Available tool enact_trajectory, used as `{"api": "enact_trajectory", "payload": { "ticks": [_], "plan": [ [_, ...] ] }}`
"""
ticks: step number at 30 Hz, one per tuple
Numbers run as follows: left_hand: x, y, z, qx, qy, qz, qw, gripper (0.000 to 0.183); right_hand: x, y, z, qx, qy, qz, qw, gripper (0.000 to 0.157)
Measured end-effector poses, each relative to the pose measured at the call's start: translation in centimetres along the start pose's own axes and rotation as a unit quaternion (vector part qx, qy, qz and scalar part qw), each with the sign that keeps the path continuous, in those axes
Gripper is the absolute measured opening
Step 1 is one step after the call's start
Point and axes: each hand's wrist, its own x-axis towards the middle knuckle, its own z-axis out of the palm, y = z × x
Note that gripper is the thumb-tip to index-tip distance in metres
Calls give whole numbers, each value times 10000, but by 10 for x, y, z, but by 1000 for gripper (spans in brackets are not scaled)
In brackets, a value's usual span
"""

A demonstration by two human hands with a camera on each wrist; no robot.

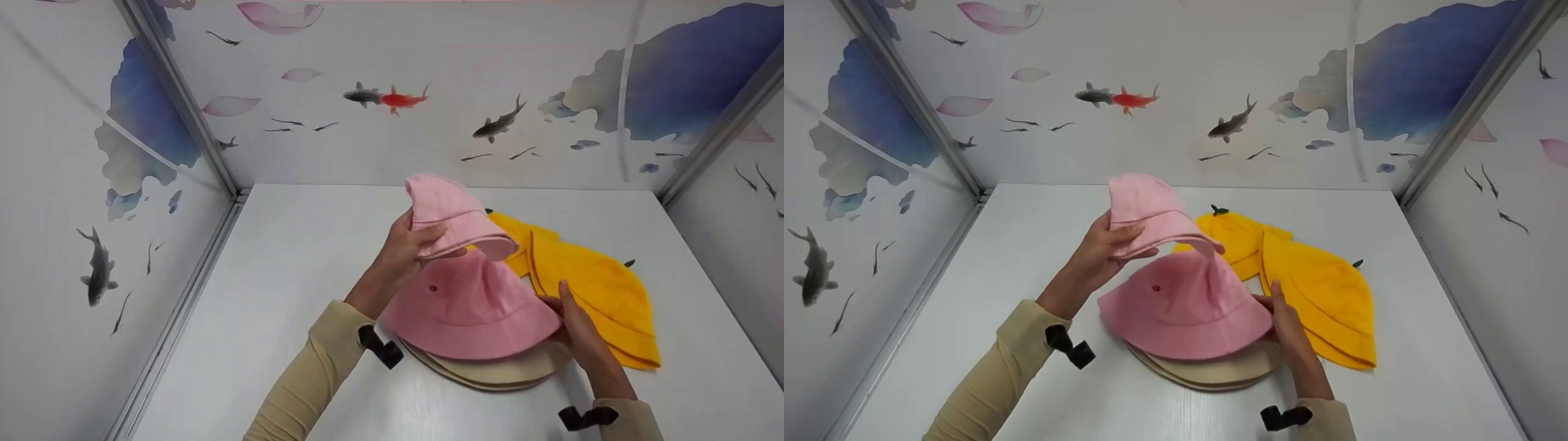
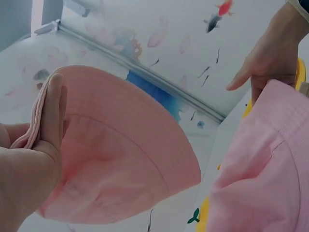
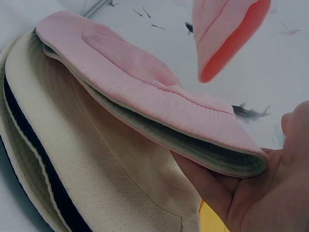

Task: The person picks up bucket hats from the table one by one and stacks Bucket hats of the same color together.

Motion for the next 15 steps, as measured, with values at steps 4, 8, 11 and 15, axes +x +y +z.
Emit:
{"api": "enact_trajectory", "payload": {
  "ticks": [4, 8, 11, 15],
  "plan": [
    [-5, -4, 12, -88, -695, -138, 9974, 45, 1, 2, -2, 207, 24, 36, 9998, 105],
    [-9, -11, 20, -28, -1326, -209, 9909, 41, 1, 4, -5, 610, -55, -67, 9981, 94],
    [-11, -16, 23, 56, -1705, -231, 9851, 42, 2, 4, -7, 967, -154, 49, 9952, 89],
    [-11, -25, 25, 105, -2031, -263, 9788, 41, 5, 4, -6, 1300, -245, 168, 9911, 85]
  ]
}}
